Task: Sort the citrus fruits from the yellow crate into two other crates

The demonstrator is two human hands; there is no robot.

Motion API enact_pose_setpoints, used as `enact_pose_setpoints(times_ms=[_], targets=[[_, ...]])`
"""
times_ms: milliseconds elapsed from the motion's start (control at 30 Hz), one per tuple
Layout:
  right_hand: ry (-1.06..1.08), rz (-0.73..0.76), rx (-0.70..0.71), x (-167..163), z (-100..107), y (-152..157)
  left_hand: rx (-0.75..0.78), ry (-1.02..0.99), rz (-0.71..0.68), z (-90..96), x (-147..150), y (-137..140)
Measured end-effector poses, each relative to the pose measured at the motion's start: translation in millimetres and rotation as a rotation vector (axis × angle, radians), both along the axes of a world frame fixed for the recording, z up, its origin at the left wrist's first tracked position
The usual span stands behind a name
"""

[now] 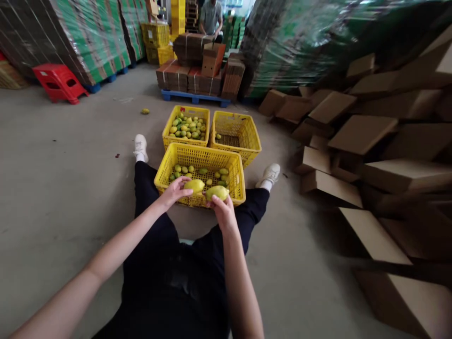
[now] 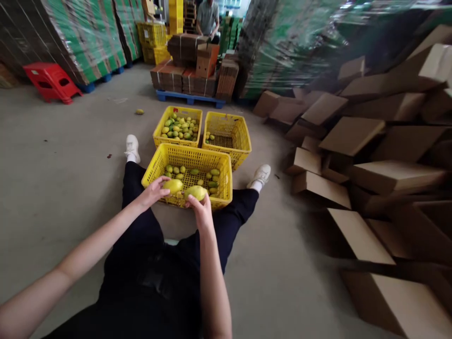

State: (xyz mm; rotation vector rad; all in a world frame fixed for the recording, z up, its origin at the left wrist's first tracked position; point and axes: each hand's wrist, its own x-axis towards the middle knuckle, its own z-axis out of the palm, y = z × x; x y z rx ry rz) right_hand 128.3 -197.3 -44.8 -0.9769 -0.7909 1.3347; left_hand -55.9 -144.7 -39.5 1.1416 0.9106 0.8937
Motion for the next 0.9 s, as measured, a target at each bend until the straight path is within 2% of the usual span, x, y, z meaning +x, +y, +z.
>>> enact_pose_setpoints(times_ms=[100, 200, 300, 433, 533, 633, 767, 900], targets=[[-0.005, 0.025, 0.047, 0, 18, -28, 0.064, -0.034, -0.035, 26.6, -7, -14], [-0.026, 0.050, 0.094, 3, 39, -37, 0.119, -0.089, -0.074, 51.9, -9, -18], [-0.028, 0.031, 0.128, 5, 62, -27, 0.122, -0.162, -0.099, 70.4, -9, -15], [-0.028, 0.053, 0.120, 7, 89, 6, 0.094, -0.173, -0.110, 81.2, -7, 0], [-0.060, 0.128, 0.104, 13, 96, 34, 0.091, -0.149, -0.117, 79.9, -5, 26], [-0.099, 0.161, 0.105, 23, 91, 63, 0.108, -0.147, -0.073, 71.6, -1, 61], [-0.111, 0.152, 0.109, 34, 70, 99, 0.115, -0.133, -0.074, 50.1, 9, 106], [-0.135, 0.107, 0.074, 43, 42, 122, 0.009, -0.184, -0.052, 23.1, 25, 128]])
